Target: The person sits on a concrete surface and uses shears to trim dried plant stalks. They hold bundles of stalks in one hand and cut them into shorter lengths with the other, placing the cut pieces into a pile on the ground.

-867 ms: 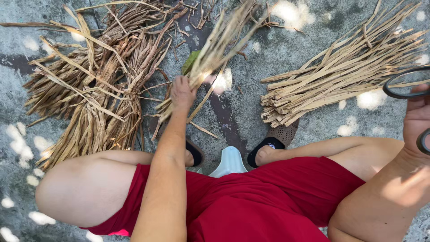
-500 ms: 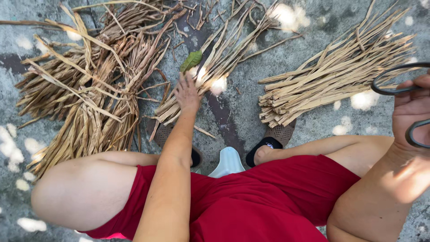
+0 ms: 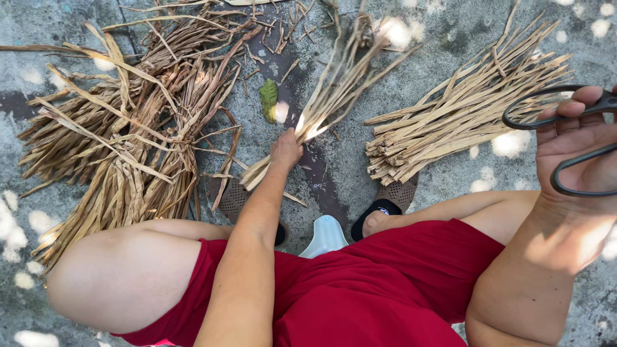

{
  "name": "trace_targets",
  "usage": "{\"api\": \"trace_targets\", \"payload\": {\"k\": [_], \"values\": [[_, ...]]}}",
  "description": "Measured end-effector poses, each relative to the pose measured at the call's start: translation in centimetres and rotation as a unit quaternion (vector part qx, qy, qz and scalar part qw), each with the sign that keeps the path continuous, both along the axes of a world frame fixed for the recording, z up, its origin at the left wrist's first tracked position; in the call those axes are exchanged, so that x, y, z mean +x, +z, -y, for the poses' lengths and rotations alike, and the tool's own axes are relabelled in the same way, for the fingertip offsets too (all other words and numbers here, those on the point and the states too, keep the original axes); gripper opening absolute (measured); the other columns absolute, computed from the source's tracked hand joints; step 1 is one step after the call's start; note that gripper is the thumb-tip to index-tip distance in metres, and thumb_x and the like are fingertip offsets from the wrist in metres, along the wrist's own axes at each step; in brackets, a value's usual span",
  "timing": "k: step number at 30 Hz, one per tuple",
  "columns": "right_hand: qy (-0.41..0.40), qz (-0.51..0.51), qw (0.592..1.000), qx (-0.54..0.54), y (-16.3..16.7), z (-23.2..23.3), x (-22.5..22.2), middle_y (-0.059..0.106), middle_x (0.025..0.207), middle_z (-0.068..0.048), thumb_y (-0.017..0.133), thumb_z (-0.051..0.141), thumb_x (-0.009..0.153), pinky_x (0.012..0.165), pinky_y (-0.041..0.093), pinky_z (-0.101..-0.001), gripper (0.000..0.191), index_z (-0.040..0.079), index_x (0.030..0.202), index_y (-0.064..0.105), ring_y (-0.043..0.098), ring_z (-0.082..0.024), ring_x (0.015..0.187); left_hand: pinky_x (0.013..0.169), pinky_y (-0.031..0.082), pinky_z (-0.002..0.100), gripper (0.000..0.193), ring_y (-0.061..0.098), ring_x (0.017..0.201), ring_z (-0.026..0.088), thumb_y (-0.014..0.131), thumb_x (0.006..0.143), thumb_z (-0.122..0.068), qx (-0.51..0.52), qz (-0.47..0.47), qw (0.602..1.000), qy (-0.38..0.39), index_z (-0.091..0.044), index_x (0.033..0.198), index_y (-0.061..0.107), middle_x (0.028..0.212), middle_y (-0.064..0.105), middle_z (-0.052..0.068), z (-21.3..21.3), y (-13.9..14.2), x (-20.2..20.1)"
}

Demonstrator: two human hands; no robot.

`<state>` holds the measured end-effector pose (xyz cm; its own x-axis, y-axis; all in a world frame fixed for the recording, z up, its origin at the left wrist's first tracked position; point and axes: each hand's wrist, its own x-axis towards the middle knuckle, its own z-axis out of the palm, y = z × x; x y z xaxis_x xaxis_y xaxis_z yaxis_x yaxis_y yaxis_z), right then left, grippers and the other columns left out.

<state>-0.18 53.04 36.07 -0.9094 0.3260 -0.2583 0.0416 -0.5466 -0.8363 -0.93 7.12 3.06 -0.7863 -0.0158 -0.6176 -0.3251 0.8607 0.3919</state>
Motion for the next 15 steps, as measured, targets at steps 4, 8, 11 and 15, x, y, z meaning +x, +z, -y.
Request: {"api": "trace_targets", "payload": {"k": [4, 8, 11, 15], "values": [[-0.006, -0.003, 1.000, -0.018, -0.1, 0.1, -0.5, 0.058, 0.118, -0.005, 0.047, 0.029, 0.123, 0.106, 0.050, -0.0369, 0.019, 0.010, 0.128, 0.051, 0.058, -0.016, 0.103, 0.087, 0.055, 0.044, 0.049, 0.071, 0.092, 0.034, 0.073, 0.090, -0.025, 0.167, -0.103, 0.977, 0.080, -0.010, 0.133, 0.055, 0.104, 0.072, 0.018, -1.5, 3.1, -1.9], [-0.005, -0.015, 1.000, -0.014, 1.8, 2.1, -0.9, 0.059, 0.114, -0.006, 0.052, 0.030, 0.119, 0.101, 0.051, -0.0373, 0.021, 0.011, 0.127, 0.052, 0.059, -0.017, 0.100, 0.081, 0.062, 0.042, 0.036, 0.075, 0.090, 0.031, 0.071, 0.093, -0.015, 0.291, -0.332, 0.896, 0.055, -0.010, 0.127, 0.060, 0.099, 0.074, 0.015, -4.0, 6.5, -3.7], [0.016, -0.024, 0.998, 0.051, 3.0, 5.7, -1.6, 0.063, 0.110, -0.009, 0.062, 0.029, 0.116, 0.093, 0.054, -0.0382, 0.023, 0.010, 0.127, 0.056, 0.062, -0.018, 0.094, 0.078, 0.064, 0.039, 0.041, 0.076, 0.081, 0.024, 0.071, 0.094, -0.018, 0.346, -0.325, 0.877, 0.073, -0.010, 0.129, 0.053, 0.094, 0.073, 0.011, -6.2, 9.5, -4.1], [0.088, -0.032, 0.989, 0.116, 2.7, 12.1, -2.3, 0.072, 0.117, -0.021, 0.068, 0.014, 0.112, 0.087, 0.059, -0.0351, 0.030, 0.008, 0.138, 0.054, 0.067, -0.020, 0.090, 0.074, 0.066, 0.037, 0.056, 0.075, 0.073, 0.020, 0.070, 0.093, -0.018, 0.394, -0.341, 0.853, 0.043, -0.012, 0.143, 0.046, 0.089, 0.071, 0.007, -9.0, 12.9, -4.1]]}}
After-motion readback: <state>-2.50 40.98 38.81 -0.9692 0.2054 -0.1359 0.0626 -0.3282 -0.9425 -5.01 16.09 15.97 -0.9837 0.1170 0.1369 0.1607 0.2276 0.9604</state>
